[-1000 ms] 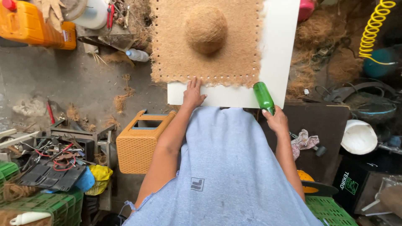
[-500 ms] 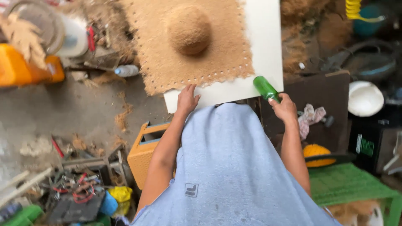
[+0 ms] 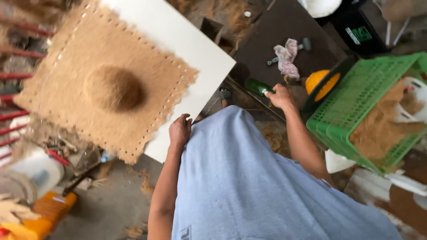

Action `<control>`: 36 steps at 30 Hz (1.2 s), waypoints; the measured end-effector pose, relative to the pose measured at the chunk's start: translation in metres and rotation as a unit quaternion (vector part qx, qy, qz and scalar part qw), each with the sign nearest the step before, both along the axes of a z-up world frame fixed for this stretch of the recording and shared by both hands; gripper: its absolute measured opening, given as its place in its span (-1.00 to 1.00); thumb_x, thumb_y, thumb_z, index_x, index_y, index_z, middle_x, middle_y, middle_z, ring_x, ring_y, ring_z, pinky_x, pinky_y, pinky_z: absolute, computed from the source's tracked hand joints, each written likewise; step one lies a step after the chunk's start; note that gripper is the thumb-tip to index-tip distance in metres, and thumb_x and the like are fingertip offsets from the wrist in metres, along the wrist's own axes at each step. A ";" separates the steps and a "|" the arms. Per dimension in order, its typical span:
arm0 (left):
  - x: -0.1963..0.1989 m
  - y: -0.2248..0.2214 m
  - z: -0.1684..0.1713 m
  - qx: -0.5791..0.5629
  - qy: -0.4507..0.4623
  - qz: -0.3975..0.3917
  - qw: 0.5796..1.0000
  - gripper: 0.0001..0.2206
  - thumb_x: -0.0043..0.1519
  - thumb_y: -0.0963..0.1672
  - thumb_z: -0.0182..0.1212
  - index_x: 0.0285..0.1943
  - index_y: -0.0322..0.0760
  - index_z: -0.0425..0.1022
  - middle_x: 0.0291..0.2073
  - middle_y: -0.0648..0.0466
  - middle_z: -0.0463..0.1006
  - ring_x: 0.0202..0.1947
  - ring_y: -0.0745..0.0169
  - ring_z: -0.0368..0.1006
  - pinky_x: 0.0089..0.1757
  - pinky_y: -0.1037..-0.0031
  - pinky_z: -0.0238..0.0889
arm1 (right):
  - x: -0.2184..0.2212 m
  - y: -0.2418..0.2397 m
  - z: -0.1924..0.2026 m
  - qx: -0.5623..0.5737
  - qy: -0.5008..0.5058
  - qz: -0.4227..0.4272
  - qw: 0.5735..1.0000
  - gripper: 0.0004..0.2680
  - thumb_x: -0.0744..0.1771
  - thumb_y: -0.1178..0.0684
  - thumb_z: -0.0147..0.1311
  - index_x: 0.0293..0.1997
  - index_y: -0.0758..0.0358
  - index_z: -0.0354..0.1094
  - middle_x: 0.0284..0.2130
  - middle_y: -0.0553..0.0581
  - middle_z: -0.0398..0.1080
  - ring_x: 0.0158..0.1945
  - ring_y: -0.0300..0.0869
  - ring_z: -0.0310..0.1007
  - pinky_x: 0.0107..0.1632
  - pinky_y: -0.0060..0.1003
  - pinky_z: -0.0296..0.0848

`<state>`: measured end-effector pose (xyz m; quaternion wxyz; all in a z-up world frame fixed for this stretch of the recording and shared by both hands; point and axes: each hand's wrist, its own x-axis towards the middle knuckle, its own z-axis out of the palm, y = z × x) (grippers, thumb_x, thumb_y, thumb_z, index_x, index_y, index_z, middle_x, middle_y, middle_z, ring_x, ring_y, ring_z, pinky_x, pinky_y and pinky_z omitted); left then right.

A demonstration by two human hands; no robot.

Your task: Shaping a hat from coconut fiber by pressing it over a mold using a glass bottle.

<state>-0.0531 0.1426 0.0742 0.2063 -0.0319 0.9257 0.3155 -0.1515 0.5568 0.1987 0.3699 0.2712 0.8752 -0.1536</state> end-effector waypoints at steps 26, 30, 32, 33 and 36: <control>-0.041 0.187 0.057 0.026 -0.132 0.047 0.990 -0.60 0.23 -0.10 0.27 0.27 -0.24 0.47 -0.01 -0.21 0.56 0.00 -0.31 0.56 -0.01 -0.01 0.42 | -0.049 0.208 -0.147 0.013 -0.097 0.009 0.995 -0.67 0.38 0.02 0.01 0.25 0.38 0.36 0.12 0.48 0.43 0.26 0.25 0.37 0.16 0.25 0.43; -0.035 0.188 0.021 -0.014 -0.096 0.063 0.993 -0.58 0.22 -0.03 0.31 0.28 -0.06 0.47 -0.01 -0.07 0.55 -0.02 -0.18 0.58 -0.03 0.09 0.45 | -0.046 0.219 -0.165 0.015 -0.092 0.035 0.995 -0.69 0.40 -0.01 -0.03 0.23 0.36 0.38 0.15 0.44 0.42 0.28 0.21 0.37 0.19 0.27 0.42; -0.043 0.190 0.035 -0.019 -0.084 0.051 0.995 -0.56 0.24 -0.01 0.29 0.31 -0.04 0.42 0.03 -0.10 0.52 0.01 -0.28 0.55 -0.01 0.03 0.43 | -0.044 0.236 -0.200 0.022 -0.106 0.042 0.993 -0.62 0.39 -0.13 -0.04 0.33 0.21 0.33 0.22 0.33 0.39 0.28 0.15 0.38 0.19 0.16 0.43; -0.044 0.190 0.035 -0.024 -0.076 0.082 0.993 -0.56 0.24 -0.01 0.29 0.31 -0.04 0.42 0.03 -0.10 0.52 0.01 -0.28 0.55 -0.01 0.03 0.43 | -0.043 0.238 -0.206 0.018 -0.097 0.074 0.992 -0.62 0.39 -0.13 -0.04 0.33 0.21 0.33 0.22 0.33 0.39 0.28 0.15 0.38 0.19 0.16 0.43; -0.046 0.176 0.037 -0.030 -0.047 0.119 0.991 -0.47 0.20 -0.04 0.31 0.39 -0.02 0.31 0.12 -0.10 0.47 0.07 -0.29 0.52 0.02 0.02 0.43 | -0.041 0.237 -0.217 0.046 -0.070 0.099 0.992 -0.55 0.37 -0.18 0.01 0.44 0.09 0.18 0.32 0.31 0.30 0.34 0.18 0.30 0.27 0.20 0.33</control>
